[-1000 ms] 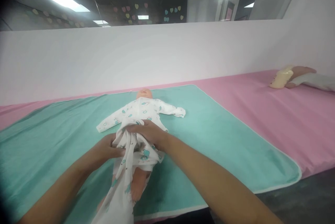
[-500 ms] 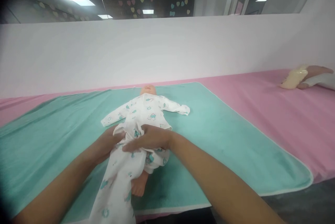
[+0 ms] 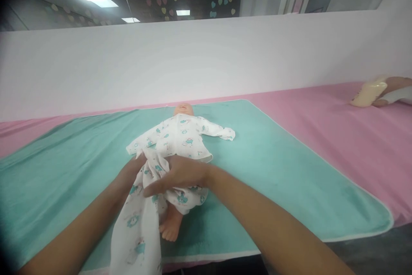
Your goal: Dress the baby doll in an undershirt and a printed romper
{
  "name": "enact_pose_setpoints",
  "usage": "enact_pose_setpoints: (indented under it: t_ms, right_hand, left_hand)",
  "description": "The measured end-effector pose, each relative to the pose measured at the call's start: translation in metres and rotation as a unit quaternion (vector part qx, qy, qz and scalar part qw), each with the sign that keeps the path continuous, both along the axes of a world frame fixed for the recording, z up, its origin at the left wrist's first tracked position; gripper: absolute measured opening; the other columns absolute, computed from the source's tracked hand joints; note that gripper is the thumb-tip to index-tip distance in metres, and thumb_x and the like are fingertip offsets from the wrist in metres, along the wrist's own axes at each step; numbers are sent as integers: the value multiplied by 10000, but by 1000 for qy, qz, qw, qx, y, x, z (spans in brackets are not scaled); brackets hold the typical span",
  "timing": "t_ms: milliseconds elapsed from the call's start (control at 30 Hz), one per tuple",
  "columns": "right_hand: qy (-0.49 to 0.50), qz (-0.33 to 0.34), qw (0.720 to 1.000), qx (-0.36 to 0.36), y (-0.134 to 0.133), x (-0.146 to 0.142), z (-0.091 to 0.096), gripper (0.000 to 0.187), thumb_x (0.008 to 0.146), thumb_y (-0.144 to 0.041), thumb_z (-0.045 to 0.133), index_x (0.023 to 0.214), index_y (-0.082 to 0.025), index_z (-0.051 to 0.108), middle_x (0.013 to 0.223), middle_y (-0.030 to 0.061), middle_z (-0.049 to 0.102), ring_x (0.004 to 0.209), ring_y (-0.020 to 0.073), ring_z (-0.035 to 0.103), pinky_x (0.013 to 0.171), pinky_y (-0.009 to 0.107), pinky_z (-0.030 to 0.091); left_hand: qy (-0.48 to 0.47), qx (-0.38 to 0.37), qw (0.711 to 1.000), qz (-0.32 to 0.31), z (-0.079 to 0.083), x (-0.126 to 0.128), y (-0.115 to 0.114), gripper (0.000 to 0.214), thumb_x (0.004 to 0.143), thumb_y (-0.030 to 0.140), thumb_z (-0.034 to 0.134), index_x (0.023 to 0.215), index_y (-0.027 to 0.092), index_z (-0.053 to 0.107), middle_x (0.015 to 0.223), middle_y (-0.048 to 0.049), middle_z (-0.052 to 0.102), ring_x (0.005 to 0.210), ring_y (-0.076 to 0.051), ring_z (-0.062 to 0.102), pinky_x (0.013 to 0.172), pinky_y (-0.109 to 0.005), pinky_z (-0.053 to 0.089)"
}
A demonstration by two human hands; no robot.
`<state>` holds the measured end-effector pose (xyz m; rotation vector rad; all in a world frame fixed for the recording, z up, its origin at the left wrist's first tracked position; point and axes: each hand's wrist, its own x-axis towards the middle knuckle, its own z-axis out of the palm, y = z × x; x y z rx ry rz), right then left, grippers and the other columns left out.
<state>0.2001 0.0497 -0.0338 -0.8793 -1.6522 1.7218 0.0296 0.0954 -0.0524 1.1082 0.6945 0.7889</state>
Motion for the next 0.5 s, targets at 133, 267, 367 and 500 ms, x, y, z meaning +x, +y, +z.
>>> enact_pose_setpoints:
  t_ms: [133,267,367,500]
  right_hand:
    - [11,-88,996,-4,-1,-4,-7,242,648,-358,705,772,-160,642,758,18,622,687,141,568,631,256,448]
    - [144,-166,974,-48,6,-1,-20,125,685,-255,614,746,-146,610,701,17,597,632,138,548,593,254,440]
    - [226,-183,952,-96,9,1,-23,114,676,-232,574,737,-139,592,659,22,583,597,141,536,565,257,446]
    - [224,-165,957,-78,8,1,-15,214,701,-327,630,797,-137,610,720,33,610,636,137,556,619,264,465]
  left_hand:
    - [53,27,998,19,1,-2,4,385,737,478,624,890,128,673,672,-56,677,574,-192,612,528,-258,479]
    - [86,96,989,-76,2,-10,12,392,659,445,702,888,129,668,731,-66,671,634,-211,612,569,-278,485]
    - [146,129,962,-193,4,-13,12,251,646,281,734,842,139,671,784,-68,666,698,-222,615,600,-276,479]
    - [60,78,980,-174,3,-10,8,269,731,300,667,952,146,657,879,-94,666,790,-233,622,697,-307,492]
